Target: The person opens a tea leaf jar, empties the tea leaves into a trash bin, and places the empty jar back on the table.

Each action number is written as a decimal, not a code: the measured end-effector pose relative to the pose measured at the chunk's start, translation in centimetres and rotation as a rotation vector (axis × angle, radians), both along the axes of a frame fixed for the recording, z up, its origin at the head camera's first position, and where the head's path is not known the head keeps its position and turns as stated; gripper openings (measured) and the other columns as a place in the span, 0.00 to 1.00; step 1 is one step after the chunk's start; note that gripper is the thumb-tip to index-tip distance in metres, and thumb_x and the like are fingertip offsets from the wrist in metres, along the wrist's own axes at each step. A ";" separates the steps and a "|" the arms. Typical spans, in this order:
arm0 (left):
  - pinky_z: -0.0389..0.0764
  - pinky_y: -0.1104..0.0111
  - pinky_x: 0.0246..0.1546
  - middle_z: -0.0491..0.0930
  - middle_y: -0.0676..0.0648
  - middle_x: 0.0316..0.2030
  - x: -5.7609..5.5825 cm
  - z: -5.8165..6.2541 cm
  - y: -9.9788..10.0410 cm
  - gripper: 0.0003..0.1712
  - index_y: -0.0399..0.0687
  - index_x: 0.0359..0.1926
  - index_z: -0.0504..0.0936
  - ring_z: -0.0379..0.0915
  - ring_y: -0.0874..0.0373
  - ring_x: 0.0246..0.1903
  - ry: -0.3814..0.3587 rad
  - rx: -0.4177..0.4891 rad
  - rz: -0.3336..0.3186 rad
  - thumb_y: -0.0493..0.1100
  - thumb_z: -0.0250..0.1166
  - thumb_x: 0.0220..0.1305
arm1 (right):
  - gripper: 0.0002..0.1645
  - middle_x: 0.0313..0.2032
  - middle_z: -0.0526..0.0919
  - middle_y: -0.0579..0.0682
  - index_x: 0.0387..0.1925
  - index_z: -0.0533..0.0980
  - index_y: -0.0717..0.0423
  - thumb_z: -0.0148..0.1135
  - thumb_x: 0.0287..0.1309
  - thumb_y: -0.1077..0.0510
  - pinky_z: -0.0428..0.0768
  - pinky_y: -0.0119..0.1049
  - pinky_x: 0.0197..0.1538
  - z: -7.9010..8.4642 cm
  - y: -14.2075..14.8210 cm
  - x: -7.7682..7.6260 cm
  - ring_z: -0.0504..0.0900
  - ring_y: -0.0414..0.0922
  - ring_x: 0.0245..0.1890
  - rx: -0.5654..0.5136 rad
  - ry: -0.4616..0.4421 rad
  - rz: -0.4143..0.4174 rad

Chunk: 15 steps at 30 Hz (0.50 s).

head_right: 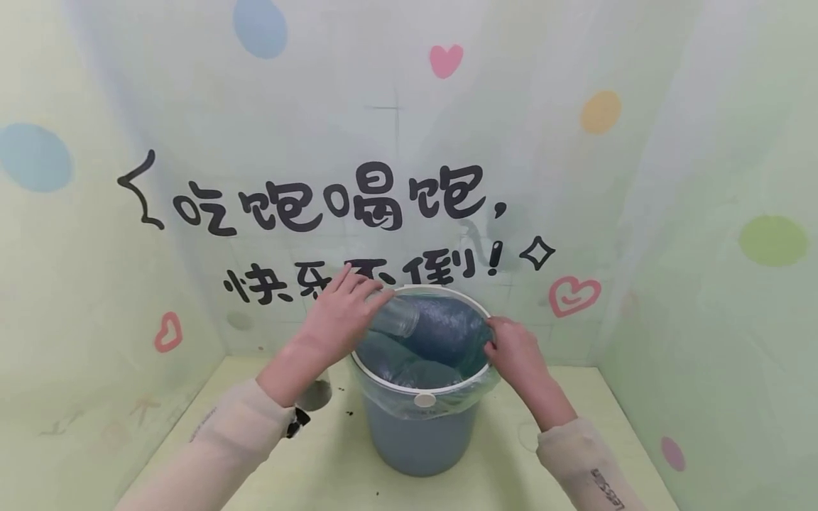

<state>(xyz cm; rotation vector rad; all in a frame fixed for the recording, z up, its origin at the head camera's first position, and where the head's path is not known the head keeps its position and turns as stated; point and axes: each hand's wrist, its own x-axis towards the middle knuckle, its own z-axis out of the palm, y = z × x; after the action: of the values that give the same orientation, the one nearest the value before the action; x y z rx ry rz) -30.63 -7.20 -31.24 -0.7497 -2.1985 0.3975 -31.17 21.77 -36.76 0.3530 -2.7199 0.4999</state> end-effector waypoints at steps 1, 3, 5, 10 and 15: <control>0.69 0.53 0.70 0.80 0.50 0.51 0.0 -0.1 -0.1 0.27 0.56 0.56 0.77 0.77 0.48 0.53 -0.033 0.013 0.015 0.36 0.72 0.55 | 0.20 0.41 0.86 0.62 0.51 0.79 0.68 0.62 0.54 0.68 0.84 0.53 0.44 0.0 0.1 0.0 0.81 0.52 0.33 0.000 0.000 0.000; 0.70 0.53 0.69 0.81 0.49 0.52 0.0 -0.5 -0.2 0.27 0.55 0.58 0.77 0.78 0.47 0.51 -0.082 0.050 0.031 0.38 0.70 0.57 | 0.20 0.41 0.86 0.62 0.51 0.79 0.68 0.62 0.54 0.68 0.84 0.54 0.44 0.0 0.2 0.1 0.80 0.52 0.33 -0.001 -0.003 -0.006; 0.72 0.53 0.68 0.82 0.49 0.51 -0.2 -0.9 -0.5 0.24 0.53 0.56 0.77 0.80 0.47 0.50 -0.101 0.099 0.031 0.39 0.68 0.58 | 0.21 0.42 0.86 0.63 0.52 0.79 0.69 0.62 0.54 0.68 0.84 0.55 0.47 0.0 0.3 0.2 0.81 0.52 0.34 -0.003 -0.011 -0.009; 0.77 0.57 0.62 0.82 0.48 0.49 -0.5 -1.8 -1.7 0.26 0.50 0.55 0.76 0.80 0.49 0.49 -0.095 0.174 0.046 0.42 0.70 0.54 | 0.21 0.46 0.85 0.65 0.53 0.79 0.69 0.63 0.55 0.67 0.84 0.56 0.50 0.0 0.1 0.1 0.83 0.55 0.38 0.000 -0.021 -0.004; 0.82 0.61 0.53 0.81 0.46 0.51 -0.5 -2.3 -3.0 0.34 0.46 0.59 0.73 0.79 0.49 0.49 -0.102 0.207 0.068 0.51 0.73 0.54 | 0.21 0.46 0.85 0.65 0.52 0.79 0.69 0.63 0.55 0.67 0.84 0.56 0.50 -0.1 -0.2 0.1 0.84 0.56 0.39 0.003 -0.009 0.003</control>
<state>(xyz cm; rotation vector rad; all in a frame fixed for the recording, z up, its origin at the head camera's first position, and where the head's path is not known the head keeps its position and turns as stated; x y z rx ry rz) -31.13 -10.16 -33.53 -0.5957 -2.3221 0.1644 -31.08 21.56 -36.84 0.3563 -2.7297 0.4995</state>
